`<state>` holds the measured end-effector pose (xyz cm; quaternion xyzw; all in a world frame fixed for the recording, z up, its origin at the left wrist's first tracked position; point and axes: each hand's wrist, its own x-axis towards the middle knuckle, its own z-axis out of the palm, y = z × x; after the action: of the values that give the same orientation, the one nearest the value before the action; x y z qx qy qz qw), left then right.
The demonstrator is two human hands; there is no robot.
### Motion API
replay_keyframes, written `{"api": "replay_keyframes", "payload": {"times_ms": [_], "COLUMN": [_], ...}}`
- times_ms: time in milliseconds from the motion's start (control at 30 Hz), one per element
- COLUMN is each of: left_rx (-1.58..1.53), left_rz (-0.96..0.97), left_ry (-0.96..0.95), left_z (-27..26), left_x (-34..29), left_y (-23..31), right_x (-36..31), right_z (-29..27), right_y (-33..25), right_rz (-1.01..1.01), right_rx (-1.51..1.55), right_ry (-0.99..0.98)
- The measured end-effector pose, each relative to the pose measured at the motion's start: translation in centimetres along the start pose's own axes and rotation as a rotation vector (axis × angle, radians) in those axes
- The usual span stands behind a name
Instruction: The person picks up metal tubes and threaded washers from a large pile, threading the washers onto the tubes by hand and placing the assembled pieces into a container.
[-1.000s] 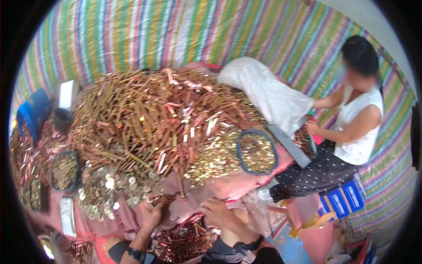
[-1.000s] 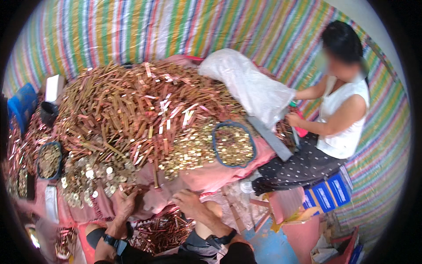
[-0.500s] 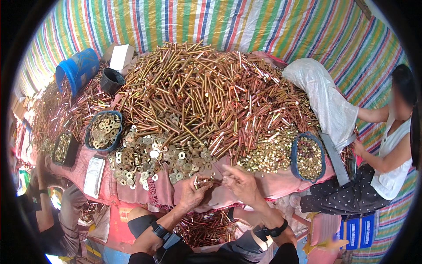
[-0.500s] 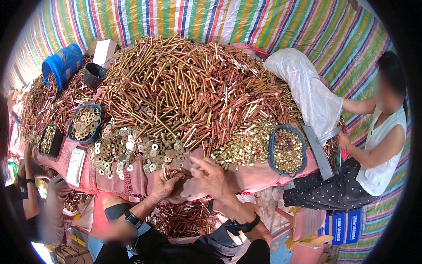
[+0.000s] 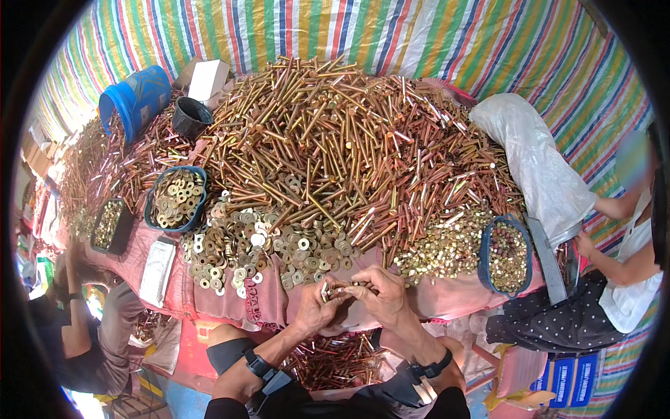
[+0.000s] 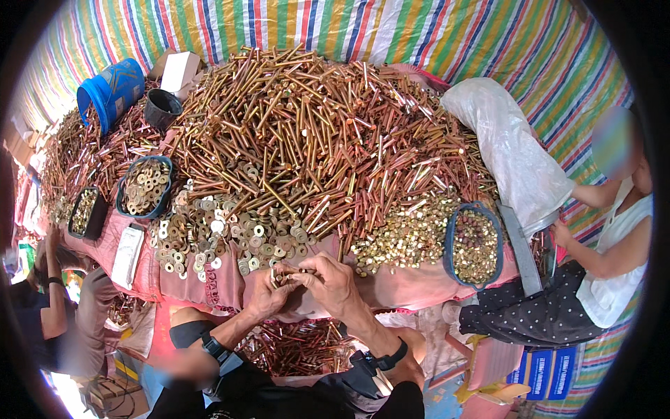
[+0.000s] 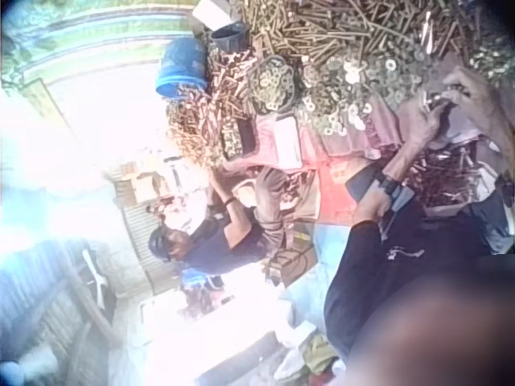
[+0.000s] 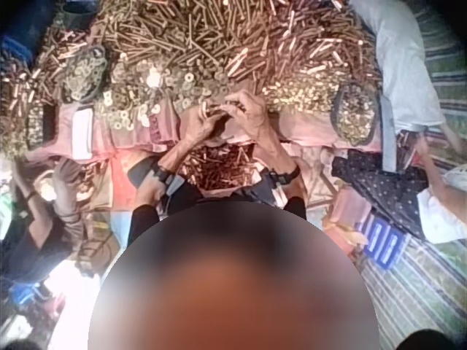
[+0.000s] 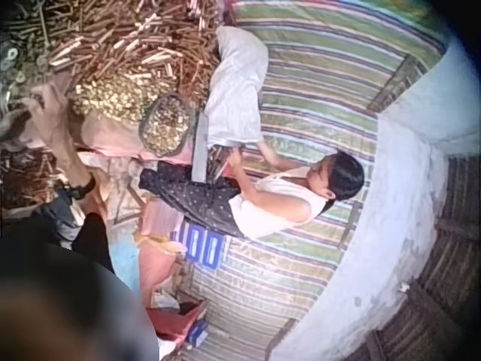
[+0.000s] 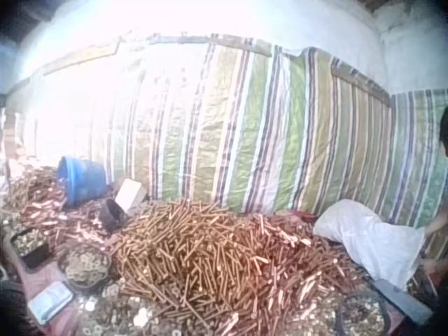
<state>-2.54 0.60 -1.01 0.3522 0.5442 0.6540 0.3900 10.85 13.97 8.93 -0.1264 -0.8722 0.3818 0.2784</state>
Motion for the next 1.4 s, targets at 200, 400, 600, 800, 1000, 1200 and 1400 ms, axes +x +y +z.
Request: {"api": "replay_keyframes", "payload": {"times_ms": [200,400,600,800,1000,1200,1400], "left_rx": [0.004,0.104,0.047,0.017,0.065,0.076,0.034], "left_rz": [0.118,0.058,0.093,0.104,0.167,0.066,0.119], "left_ry": [-0.010,0.013,0.031,0.009,0.008,-0.004,-0.006], "left_z": [0.0,0.1,0.1,0.0,0.1,-0.2,0.1], "left_x": [0.2,0.0,0.2,0.1,0.2,0.0,0.2], "left_y": [0.6,1.7,1.2,1.3,1.2,1.0,1.5], "right_x": [-0.1,0.0,0.1,0.2,-0.2,0.1,-0.1], "right_z": [0.0,-0.1,-0.2,0.1,-0.2,0.4,0.3], "right_y": [-0.2,-0.4,-0.3,0.4,0.1,0.5,0.5], "right_rz": [-0.165,-0.109,-0.155,-0.072,0.112,-0.078,-0.032], "right_rx": [-0.083,-0.021,-0.064,-0.011,0.150,0.057,0.110], "right_ry": [0.031,0.020,-0.013,-0.004,-0.055,0.019,0.044]}}
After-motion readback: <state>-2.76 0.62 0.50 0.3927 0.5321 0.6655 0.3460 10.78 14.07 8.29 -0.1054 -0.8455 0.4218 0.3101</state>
